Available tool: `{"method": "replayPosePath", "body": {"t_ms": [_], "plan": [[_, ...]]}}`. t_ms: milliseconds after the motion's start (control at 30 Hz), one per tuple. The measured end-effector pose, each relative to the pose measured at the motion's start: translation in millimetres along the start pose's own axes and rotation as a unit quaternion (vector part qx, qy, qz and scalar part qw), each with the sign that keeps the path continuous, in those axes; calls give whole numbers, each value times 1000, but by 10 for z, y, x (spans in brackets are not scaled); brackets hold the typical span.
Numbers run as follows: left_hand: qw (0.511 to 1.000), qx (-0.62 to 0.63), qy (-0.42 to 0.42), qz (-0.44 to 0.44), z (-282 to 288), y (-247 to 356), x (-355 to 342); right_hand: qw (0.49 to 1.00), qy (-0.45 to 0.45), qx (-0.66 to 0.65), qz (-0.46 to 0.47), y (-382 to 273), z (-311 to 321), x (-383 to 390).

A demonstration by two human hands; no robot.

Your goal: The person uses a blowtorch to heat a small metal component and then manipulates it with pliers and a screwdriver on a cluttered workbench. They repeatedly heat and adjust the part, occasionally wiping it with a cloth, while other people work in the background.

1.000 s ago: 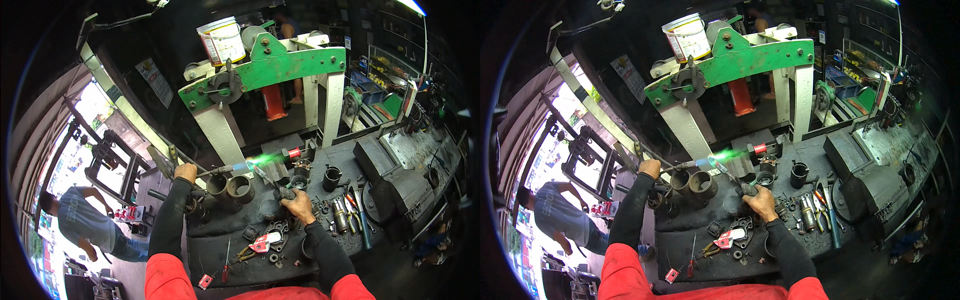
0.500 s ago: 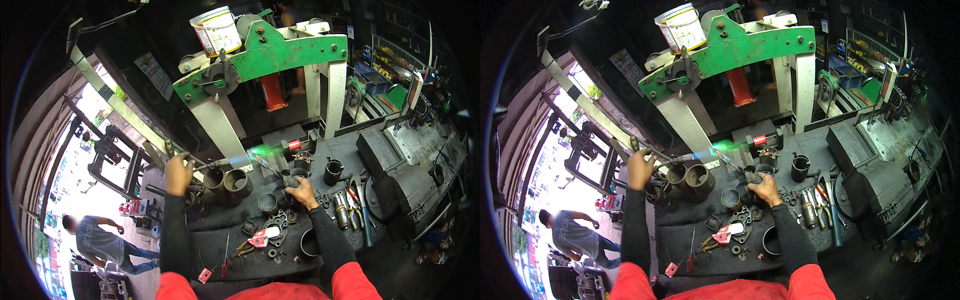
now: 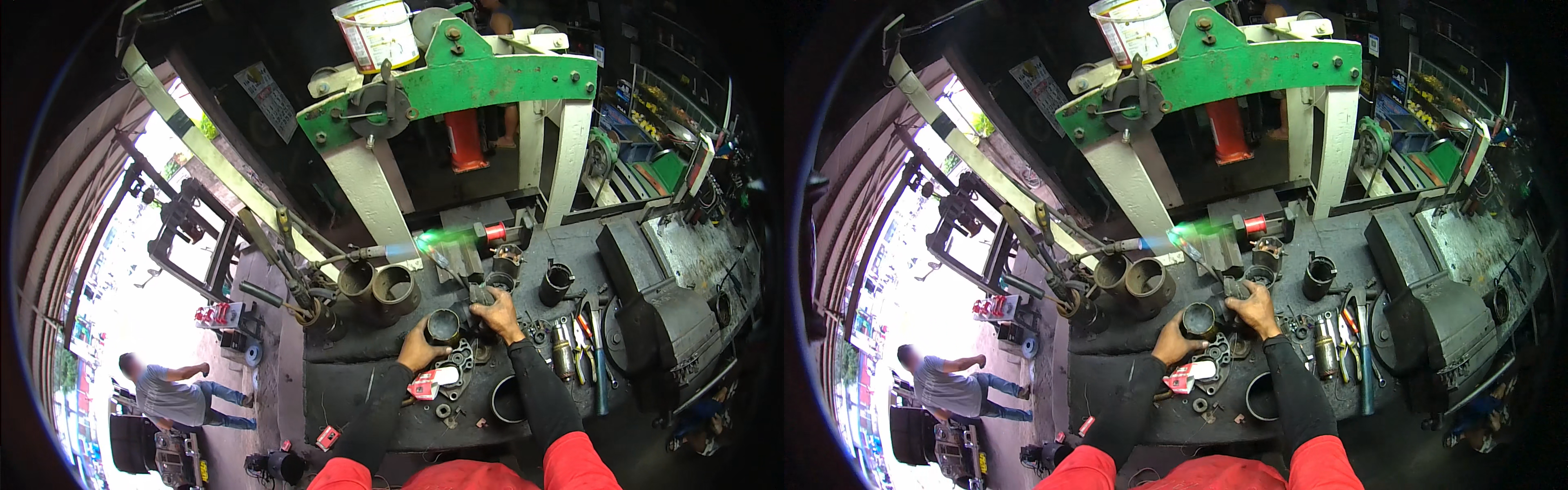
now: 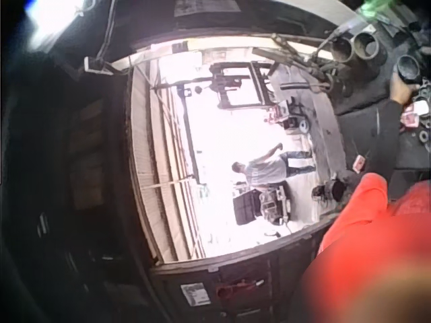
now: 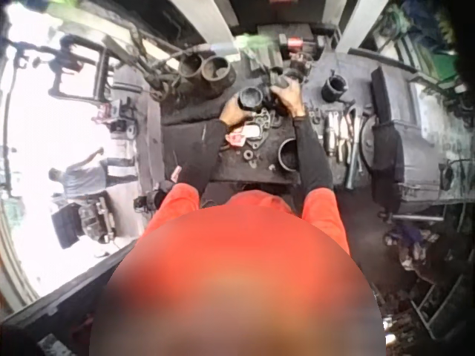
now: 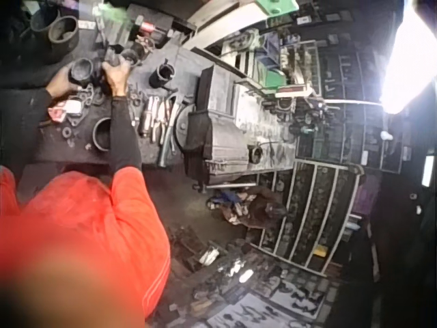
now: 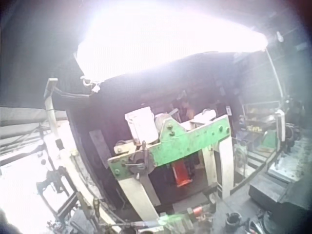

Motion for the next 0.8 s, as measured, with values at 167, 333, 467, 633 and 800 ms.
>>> {"method": "replayPosePath", "body": {"t_ms": [167,333,467,633,800], "plan": [[998,-54,17,-8,45,25,-37,998,-14,-46,-41,39,-11,19],[994,-103,14,-15,325,-25,103,998,-16,-59,-29,105,-78,10],[997,-75,-25,-3,365,-106,152,998,-20,-57,-23,172,-141,-13],[989,-131,73,10,553,11,459,998,-19,-49,-17,261,-195,-70],[988,-111,-37,105,1244,514,861,999,-14,-20,-41,313,-224,-111]]}}
Point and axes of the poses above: each hand's wrist, its own x-axis away from the middle knuckle, its own z-axis out of the back of the hand, y = z × x, the point moved 5 cm from there along -x, towards the middle knuckle, and after that the axes turned 6 degrees about -x, right-handed, at the moved point
